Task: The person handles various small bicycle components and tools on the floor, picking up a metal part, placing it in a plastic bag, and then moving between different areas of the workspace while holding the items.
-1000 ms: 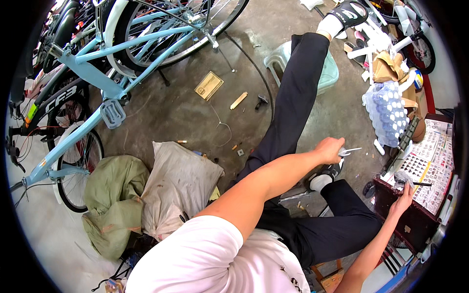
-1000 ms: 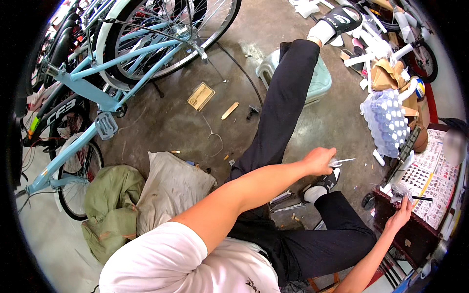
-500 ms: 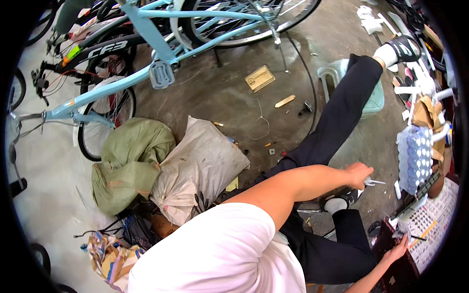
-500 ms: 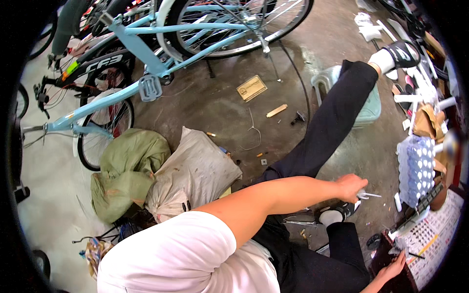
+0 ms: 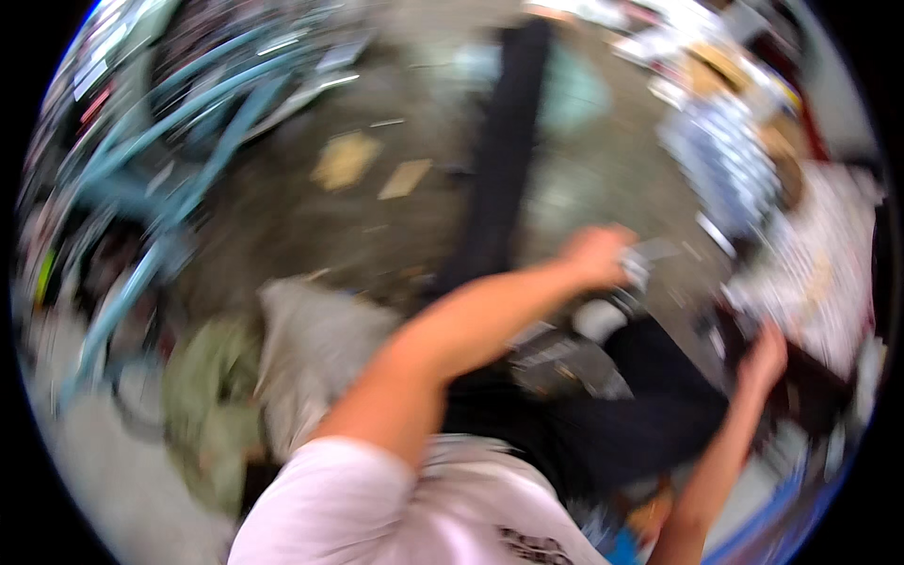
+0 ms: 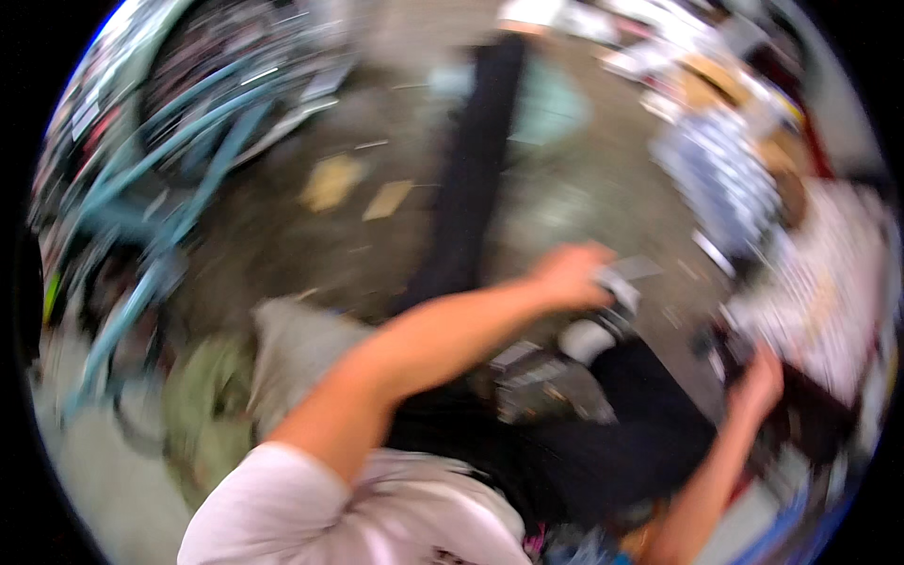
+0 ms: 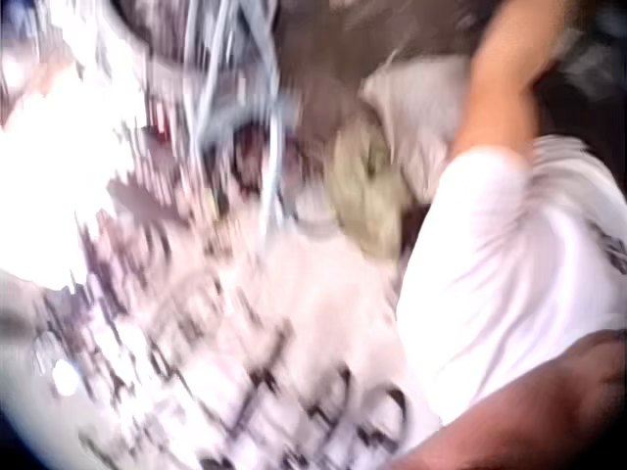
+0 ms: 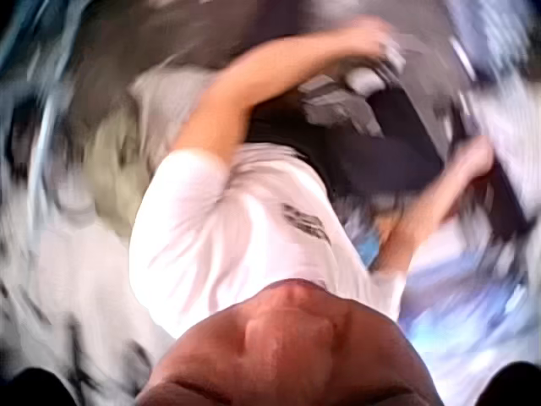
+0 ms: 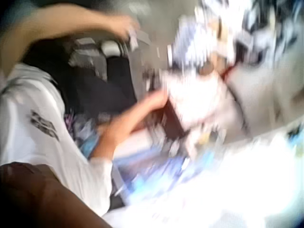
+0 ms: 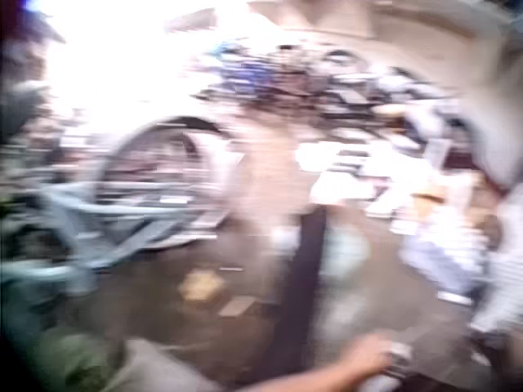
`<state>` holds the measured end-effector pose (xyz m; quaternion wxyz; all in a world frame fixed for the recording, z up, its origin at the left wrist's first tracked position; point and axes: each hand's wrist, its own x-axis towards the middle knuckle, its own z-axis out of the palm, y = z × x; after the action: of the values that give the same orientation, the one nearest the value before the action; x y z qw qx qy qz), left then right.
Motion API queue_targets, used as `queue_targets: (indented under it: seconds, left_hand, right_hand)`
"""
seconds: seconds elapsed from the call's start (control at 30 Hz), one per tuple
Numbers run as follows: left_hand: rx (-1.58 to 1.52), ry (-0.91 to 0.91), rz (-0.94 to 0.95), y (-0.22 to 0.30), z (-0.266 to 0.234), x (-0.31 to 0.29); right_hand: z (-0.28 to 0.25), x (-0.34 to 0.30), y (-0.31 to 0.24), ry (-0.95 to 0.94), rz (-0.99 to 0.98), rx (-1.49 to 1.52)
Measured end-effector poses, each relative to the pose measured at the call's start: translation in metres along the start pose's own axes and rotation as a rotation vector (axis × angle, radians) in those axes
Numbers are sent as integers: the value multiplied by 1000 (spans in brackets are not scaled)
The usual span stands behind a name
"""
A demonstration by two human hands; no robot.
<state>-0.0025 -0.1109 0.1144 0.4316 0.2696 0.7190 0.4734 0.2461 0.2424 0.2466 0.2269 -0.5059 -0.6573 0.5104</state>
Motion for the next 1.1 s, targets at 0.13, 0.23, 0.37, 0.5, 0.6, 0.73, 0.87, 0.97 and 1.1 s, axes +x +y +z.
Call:
queue_targets:
  seconds: [0.13,0.23,0.37,0.5,0.6,0.73,0.87,0.97,1.1]
  left_hand:
    - [133,156,56,-20,-9,-1]
    - [145,183,143,-19,20,17]
    - [209,140,161,-23,35,17]
    - [183,143,117,-20,32,11]
    - [250,130,42,-38,21,16]
    - [241,169,34,-34,13,29]
    - [289,214,-18,-42,7,37]
    - [170,189,-109,-53,7,42]
    - [106,170,-92,-58,17,45]
  right_hand:
    - [67,-17,-12,106,-46,-73]
    - [52,-17,-19,80,-91,-111]
    - [34,-34,-12,150,-136,-209]
    - [28,-33,-9,179,-164,-196]
    - [38,-29,5,208,-141,-228]
    - [37,-26,-13,172,-150,-92]
    - [27,-18,-17,176,-212,-158]
    - [23,-17,-8,172,-214,-137]
    - [9,-21,-6,165,-212,-107]
